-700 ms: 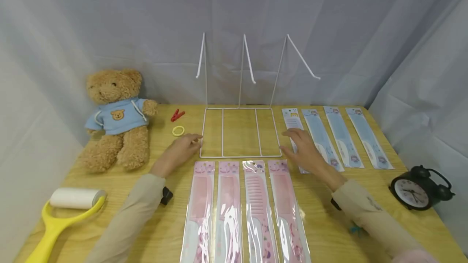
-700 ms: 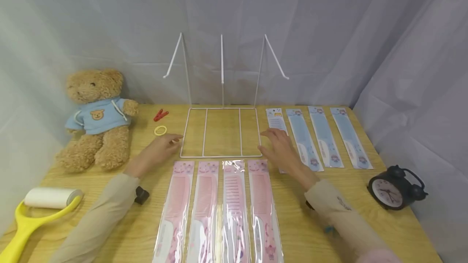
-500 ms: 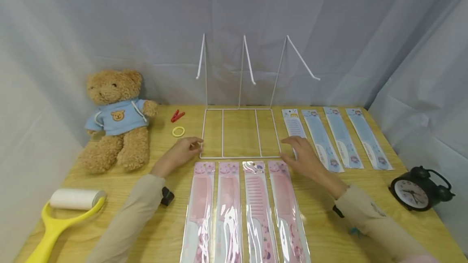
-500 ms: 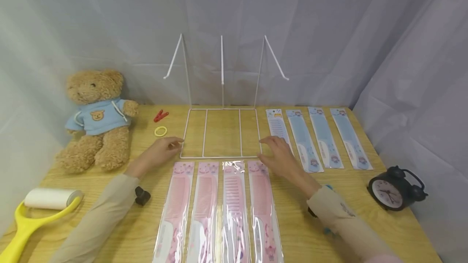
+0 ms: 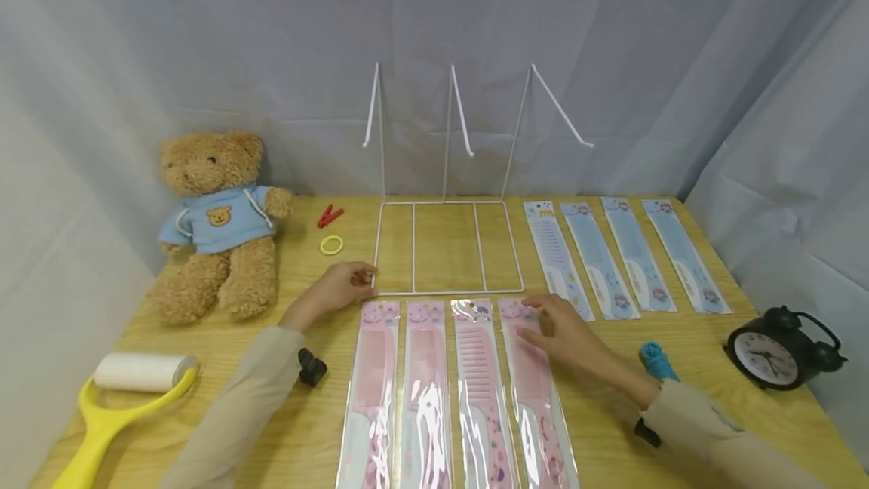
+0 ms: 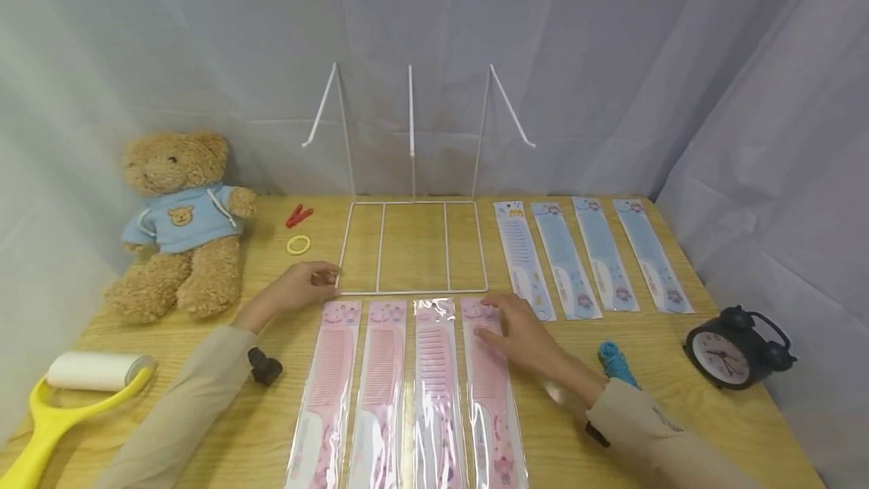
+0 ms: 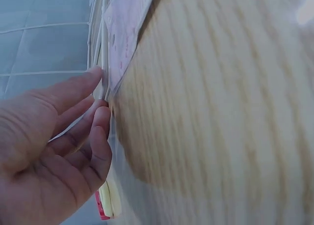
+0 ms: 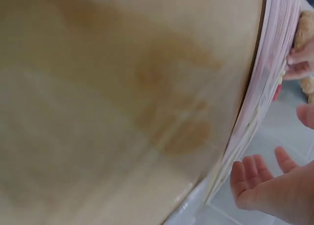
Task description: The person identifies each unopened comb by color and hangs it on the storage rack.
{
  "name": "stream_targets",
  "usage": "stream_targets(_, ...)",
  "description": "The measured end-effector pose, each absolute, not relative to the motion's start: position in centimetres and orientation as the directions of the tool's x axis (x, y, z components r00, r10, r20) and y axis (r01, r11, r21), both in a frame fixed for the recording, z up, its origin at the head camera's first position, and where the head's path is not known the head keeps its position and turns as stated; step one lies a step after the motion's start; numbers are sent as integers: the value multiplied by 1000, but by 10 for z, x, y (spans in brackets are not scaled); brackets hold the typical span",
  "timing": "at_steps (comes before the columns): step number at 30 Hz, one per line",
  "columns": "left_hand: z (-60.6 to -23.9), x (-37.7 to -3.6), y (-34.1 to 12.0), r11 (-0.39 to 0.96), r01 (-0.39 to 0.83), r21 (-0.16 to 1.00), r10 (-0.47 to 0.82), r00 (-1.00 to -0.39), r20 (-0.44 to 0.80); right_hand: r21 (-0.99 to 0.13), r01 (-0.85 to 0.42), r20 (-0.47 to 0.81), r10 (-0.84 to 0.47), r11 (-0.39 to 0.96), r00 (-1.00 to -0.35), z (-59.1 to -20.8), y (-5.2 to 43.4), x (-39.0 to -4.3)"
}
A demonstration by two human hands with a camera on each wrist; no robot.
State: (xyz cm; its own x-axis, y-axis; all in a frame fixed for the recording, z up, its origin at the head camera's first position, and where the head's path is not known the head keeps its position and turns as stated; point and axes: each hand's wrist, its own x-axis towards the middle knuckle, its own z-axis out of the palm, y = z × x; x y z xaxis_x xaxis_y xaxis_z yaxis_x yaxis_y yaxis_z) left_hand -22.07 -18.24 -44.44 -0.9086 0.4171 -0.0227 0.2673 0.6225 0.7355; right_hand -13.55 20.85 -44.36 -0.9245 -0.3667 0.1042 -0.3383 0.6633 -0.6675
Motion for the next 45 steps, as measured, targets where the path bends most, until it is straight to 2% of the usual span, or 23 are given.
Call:
stream_targets(4,-446,-221,-182,611,256,749,408,-913,-22,-710,-237,3,-334,663,-943,-447,209,-119)
stream_targets(8,-447,-220,-183,601,239,762,396,-918,-24,-699,-168,-75,-305,695,-949,-450,209,-106)
stream_targets(14,-447,-220,-184,609,234,758,383,-924,-22,-643,-146,-98,-269,752,-958,-451,204,-93)
stream_targets(20,-449,-222,-186,601,221,768,367,-930,-19,-633,-90,-136,-225,769,-965,-447,196,-85)
stream_targets(32,-455,-221,-190,590,186,786,345,-938,-38,-564,-72,-174,-204,823,-964,-442,187,-85)
stream_targets(41,-453,-222,-189,606,206,768,371,-928,-44,-626,27,-253,-170,780,-952,-441,192,-91)
stream_targets(45,-452,-221,-189,612,206,764,372,-927,-48,-664,22,-259,-202,748,-944,-438,199,-94)
